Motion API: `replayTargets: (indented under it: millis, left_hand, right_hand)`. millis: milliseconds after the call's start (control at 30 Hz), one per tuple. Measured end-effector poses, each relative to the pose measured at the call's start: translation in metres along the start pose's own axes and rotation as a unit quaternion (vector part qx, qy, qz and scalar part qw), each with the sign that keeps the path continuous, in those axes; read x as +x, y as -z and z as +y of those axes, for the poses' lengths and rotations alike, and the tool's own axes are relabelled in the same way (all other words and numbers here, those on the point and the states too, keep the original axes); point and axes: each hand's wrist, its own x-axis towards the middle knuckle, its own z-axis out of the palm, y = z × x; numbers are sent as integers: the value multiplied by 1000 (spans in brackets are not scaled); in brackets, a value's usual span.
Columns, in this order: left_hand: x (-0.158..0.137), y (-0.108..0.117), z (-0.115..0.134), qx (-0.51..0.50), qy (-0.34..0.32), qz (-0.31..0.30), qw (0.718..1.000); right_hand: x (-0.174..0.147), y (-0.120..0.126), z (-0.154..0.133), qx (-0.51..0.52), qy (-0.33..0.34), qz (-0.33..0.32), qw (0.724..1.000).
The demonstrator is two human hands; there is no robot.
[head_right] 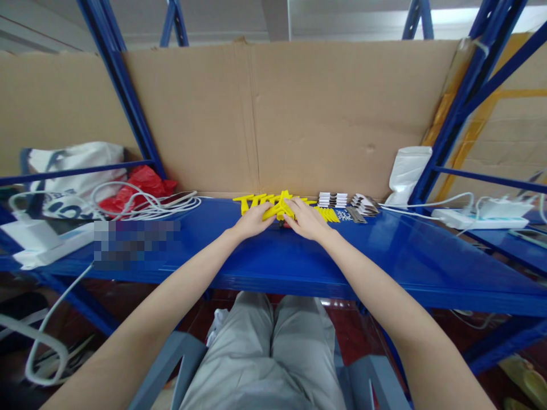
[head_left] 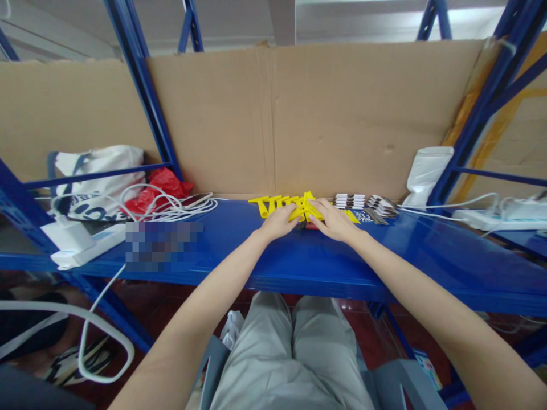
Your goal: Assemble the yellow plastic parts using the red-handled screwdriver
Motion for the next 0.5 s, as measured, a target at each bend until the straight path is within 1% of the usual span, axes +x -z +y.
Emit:
replayTargets:
  millis: [233,500]
  left_hand:
    - [-1,4,0,39,16,-19,999]
    - [-1,5,-2,70,32,-38,996]
  right_hand:
    - [1,-7,5,-3,22,-14,1000]
    - [2,-3,-5,-2,27,-100,995]
